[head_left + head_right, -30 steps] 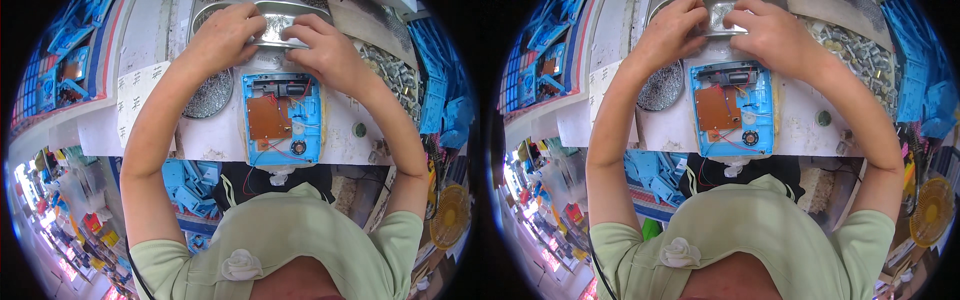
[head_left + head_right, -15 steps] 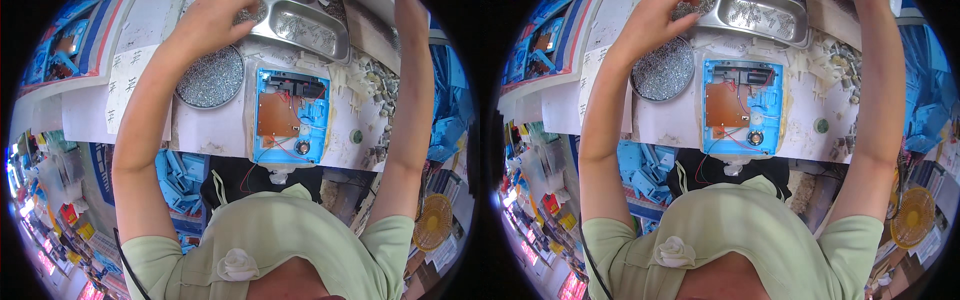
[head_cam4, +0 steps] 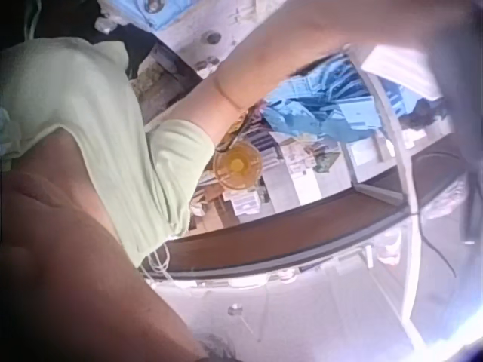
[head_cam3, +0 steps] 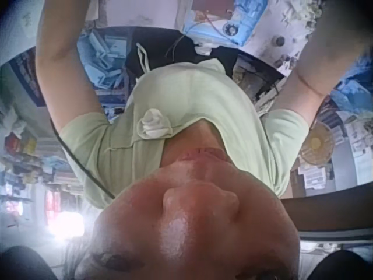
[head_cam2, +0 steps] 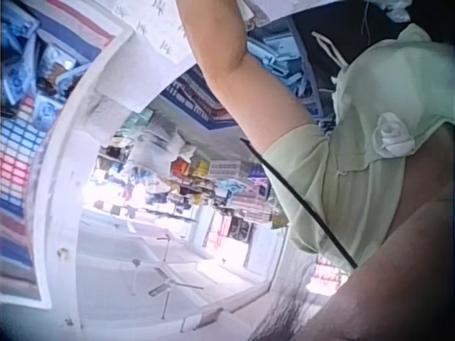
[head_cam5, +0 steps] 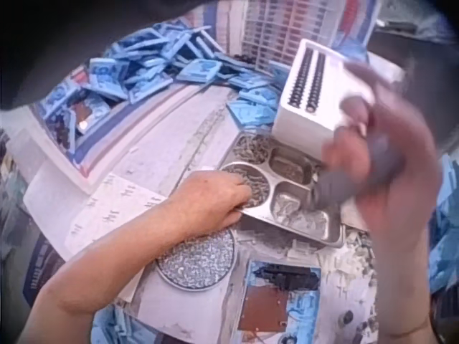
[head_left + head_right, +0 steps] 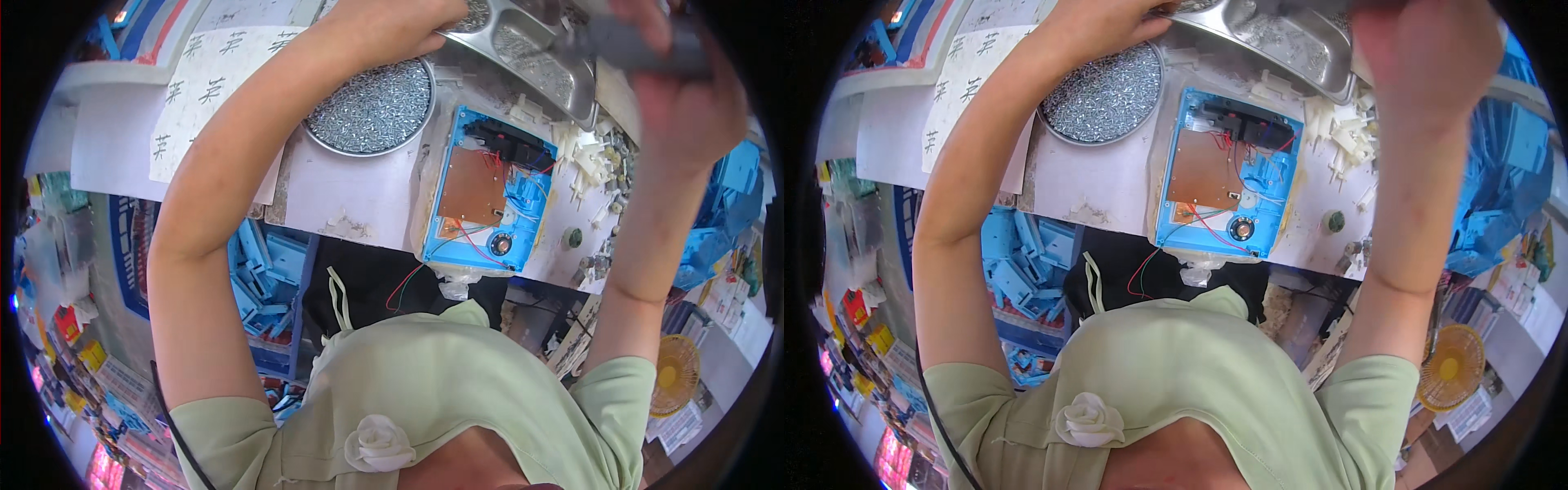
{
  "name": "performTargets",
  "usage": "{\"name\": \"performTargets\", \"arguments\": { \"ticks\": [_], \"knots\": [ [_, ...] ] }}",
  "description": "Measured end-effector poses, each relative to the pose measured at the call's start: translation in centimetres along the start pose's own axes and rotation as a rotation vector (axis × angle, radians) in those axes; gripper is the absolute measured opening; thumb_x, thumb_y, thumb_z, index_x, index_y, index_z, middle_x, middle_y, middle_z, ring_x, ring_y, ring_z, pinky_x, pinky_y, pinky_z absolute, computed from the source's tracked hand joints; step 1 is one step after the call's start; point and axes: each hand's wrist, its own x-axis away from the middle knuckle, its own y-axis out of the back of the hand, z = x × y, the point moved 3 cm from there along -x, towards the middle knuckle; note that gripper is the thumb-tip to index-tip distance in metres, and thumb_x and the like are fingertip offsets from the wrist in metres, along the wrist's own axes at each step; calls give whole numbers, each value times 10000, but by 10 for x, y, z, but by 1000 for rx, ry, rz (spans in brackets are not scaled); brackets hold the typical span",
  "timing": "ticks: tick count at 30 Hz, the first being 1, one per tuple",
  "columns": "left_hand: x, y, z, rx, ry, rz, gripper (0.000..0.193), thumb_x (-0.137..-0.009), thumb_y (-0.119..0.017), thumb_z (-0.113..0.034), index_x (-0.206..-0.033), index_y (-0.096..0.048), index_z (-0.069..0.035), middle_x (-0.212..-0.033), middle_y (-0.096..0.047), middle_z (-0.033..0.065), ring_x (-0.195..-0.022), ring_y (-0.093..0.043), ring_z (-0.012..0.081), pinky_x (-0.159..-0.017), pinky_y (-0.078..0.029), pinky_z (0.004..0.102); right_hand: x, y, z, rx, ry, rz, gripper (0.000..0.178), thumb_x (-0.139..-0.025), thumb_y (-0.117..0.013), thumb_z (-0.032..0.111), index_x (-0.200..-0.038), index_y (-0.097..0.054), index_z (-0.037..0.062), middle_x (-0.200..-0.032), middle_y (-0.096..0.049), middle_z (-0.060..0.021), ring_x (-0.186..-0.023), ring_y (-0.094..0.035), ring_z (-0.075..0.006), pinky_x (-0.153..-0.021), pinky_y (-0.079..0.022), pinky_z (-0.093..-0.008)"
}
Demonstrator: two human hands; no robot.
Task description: Assembling small electronic components and plastic parts for a toy using hands and an electric screwdriver.
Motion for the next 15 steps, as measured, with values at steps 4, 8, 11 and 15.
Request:
{"name": "performTargets", "arguments": {
  "ticks": [4, 8, 11, 15],
  "knots": [
    [2, -2, 4, 26, -27, -30, 126, -728, -654, -137, -815, -608, -57, -836, -607, 127, -826, -629, 315, -724, -510, 420, 38, 12, -40, 26, -68, 210, 458, -804, -713, 191, -1194, -565, 2, -900, -601, -104, -637, -554, -148, -676, -460, -307],
    [3, -2, 6, 23, -5, -68, 112, -708, -654, -122, -790, -622, -53, -807, -633, 138, -793, -648, 327, -687, -522, 434, 43, 7, -70, 184, -22, 294, 545, -812, -705, 252, -1256, -519, -3, -869, -557, -104, -559, -490, -130, -576, -423, -276],
    [4, -1, 10, 49, 37, -43, 96, -696, -647, -110, -770, -634, -49, -785, -648, 149, -774, -659, 339, -668, -529, 441, 43, -1, -84, 191, -18, 373, 547, -824, -696, 240, -1276, -498, 7, -875, -546, -104, -556, -497, -135, -522, -409, -274],
    [6, -11, 11, 66, 21, -62, 95, -693, -639, -106, -767, -642, -48, -780, -652, 157, -777, -664, 341, -669, -534, 442, 44, -3, -84, 227, -39, 417, 556, -825, -695, 243, -1285, -488, 11, -867, -542, -105, -554, -502, -139, -516, -405, -270]
  ]
}}
